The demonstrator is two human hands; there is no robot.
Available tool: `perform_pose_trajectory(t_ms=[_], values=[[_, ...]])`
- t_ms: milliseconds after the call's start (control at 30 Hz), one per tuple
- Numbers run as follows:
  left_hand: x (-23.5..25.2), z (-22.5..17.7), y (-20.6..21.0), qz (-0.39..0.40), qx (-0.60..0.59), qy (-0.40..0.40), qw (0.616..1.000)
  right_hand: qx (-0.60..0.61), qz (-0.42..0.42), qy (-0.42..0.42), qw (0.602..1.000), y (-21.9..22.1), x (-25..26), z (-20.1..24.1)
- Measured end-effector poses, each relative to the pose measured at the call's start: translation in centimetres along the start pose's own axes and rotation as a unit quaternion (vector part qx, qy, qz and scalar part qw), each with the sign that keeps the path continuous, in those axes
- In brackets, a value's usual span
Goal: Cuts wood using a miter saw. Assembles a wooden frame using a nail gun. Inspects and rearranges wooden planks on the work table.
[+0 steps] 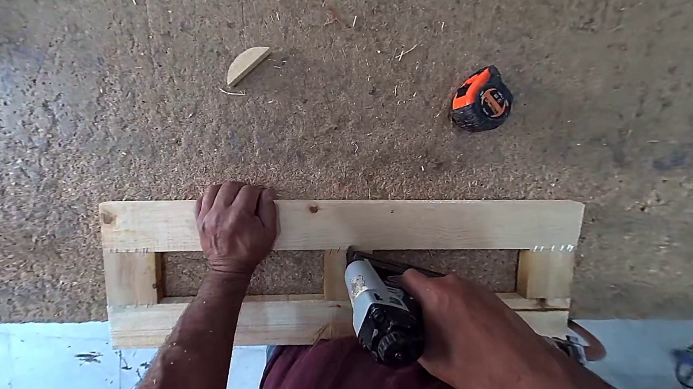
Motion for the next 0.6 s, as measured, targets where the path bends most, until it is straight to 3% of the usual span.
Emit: perform_pose_trajectory(t_ms=[600], values=[[-0.2,0.2,-0.1,-0.007,-0.009,-0.008,1.0,0.028,-0.049,-0.019,0.998,-0.5,-0.7,-3.5]])
Point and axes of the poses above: each hand's wrist, its own x-axis towards the middle knuckle, its own y-axis out of the palm, z = x × y, the point moved 10 cm from there along x, towards the middle knuckle, and after that the axes turned 15 degrees about x, right-handed, at the moved point
